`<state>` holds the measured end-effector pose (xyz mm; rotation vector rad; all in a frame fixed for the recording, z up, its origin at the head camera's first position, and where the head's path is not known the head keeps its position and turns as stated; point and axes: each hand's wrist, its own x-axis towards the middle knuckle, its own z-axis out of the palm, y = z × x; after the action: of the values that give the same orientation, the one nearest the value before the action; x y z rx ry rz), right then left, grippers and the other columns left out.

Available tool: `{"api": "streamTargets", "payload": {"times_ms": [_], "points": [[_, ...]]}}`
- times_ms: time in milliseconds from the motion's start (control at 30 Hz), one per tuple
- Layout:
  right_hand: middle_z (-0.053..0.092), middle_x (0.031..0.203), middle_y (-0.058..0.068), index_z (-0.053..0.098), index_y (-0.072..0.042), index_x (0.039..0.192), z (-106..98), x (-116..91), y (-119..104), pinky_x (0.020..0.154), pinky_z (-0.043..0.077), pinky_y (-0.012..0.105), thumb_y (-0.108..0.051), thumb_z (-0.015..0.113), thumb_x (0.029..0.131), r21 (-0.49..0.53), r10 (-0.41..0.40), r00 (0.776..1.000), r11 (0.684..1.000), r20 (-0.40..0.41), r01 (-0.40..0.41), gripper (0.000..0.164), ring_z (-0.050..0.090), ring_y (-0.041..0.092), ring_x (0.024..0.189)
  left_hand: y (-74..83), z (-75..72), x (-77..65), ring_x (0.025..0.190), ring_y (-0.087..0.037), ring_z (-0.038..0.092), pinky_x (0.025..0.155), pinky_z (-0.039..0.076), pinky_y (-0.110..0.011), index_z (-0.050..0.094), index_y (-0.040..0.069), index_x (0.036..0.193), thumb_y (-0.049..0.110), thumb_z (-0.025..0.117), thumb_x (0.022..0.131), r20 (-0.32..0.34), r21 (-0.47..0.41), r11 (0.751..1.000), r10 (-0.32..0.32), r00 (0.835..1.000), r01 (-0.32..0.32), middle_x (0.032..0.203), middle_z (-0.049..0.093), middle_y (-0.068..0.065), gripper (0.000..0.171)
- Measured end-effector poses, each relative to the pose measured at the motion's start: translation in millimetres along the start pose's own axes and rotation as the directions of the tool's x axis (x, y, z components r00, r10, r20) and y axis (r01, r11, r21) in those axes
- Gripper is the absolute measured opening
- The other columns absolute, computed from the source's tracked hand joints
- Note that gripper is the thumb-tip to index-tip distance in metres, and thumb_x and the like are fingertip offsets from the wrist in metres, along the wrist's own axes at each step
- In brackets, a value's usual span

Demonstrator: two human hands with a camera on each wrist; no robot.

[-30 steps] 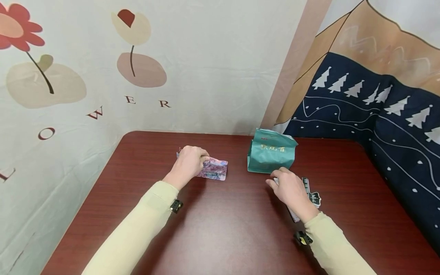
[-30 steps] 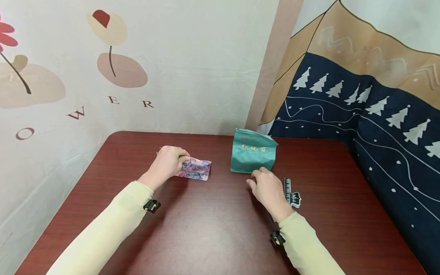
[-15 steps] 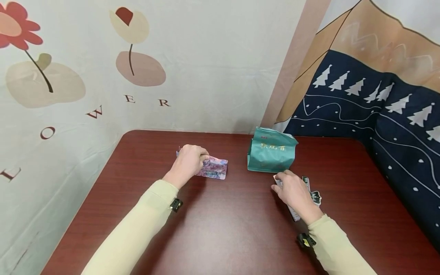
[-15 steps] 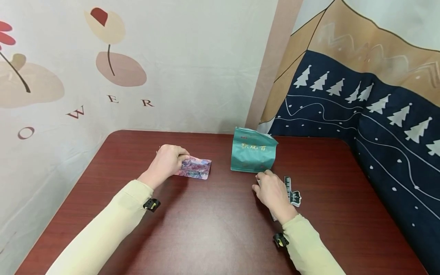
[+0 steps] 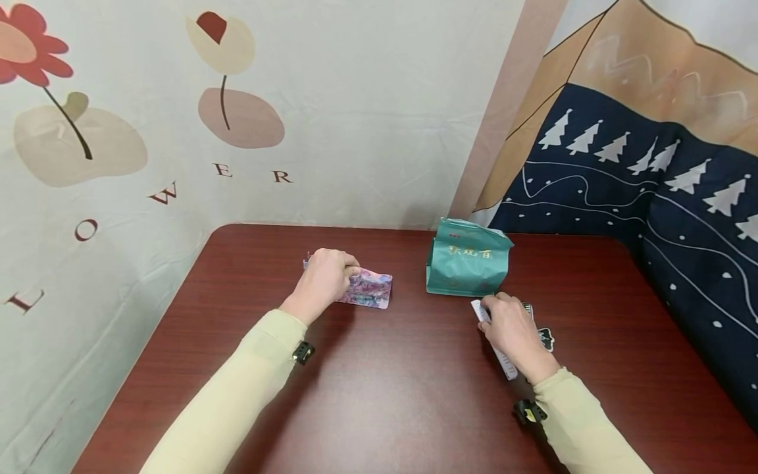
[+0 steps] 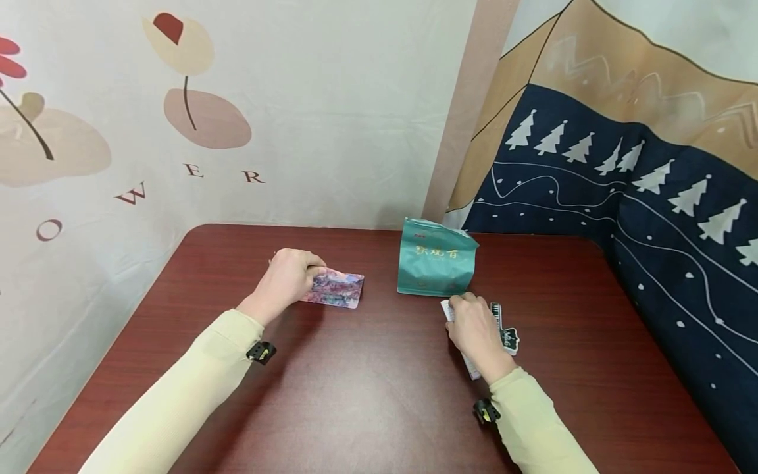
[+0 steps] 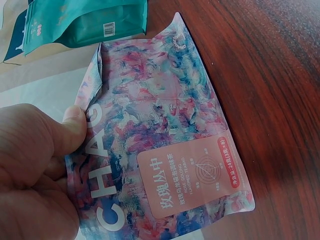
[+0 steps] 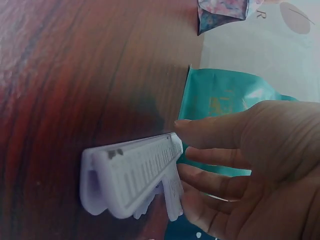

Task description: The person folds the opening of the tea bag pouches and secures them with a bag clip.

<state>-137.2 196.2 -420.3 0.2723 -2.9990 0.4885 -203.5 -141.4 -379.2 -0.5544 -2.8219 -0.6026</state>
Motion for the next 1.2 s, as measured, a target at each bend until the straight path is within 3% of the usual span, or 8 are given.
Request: {"api": "streamTargets", "payload": {"times_ms": [267,667,867,1200], "points": [[0.066,0.097,0.021,0.074,0.004,0.106,-7.5,-0.4,3.0,0.077,0.053,0.055,-0.001,0.081,0.08,-0.05,0.034,0.998,0.998,0.059,-0.031,0.028,0.061,0.04,0.089,-0.6,0.0,-0.1,0.084,-0.028,0.074,0.079,0.059,-0.044,0.082,0.003,0.092,0.009,0.076,0.093,-0.003,0.0,1.0,0.008,1.0,-0.008,0.09,0.079,-0.009,0.008],[0.063,0.086,0.018,0.069,0.007,0.097,-11.2,0.5,8.4,0.067,0.053,0.047,-0.003,0.079,0.082,-0.004,0.108,0.983,0.994,0.146,-0.109,0.02,0.06,0.031,0.076,-1.2,0.4,-0.2,0.086,-0.028,0.075,0.081,0.059,-0.044,0.082,0.003,0.092,0.008,0.076,0.093,-0.006,-0.006,1.0,0.016,1.0,-0.016,0.09,0.079,-0.01,0.008],[0.059,0.079,0.017,0.069,0.006,0.083,-13.6,-0.2,8.3,0.063,0.052,0.044,-0.009,0.08,0.084,-0.038,0.154,0.975,0.988,0.162,-0.15,0.019,0.057,0.029,0.072,-1.7,0.8,-0.5,0.084,-0.028,0.074,0.08,0.059,-0.044,0.082,0.003,0.09,0.008,0.077,0.092,-0.012,-0.007,1.0,0.024,1.0,-0.024,0.088,0.079,-0.009,0.007],[0.058,0.078,0.015,0.064,0.003,0.083,-14.0,-2.1,6.2,0.061,0.051,0.047,-0.011,0.084,0.082,-0.079,0.134,0.98,0.989,0.146,-0.123,0.024,0.06,0.03,0.07,-1.2,0.9,-0.5,0.084,-0.027,0.074,0.079,0.059,-0.043,0.082,0.003,0.09,0.008,0.077,0.092,-0.015,-0.007,1.0,0.025,1.0,-0.025,0.088,0.079,-0.009,0.007]]}}
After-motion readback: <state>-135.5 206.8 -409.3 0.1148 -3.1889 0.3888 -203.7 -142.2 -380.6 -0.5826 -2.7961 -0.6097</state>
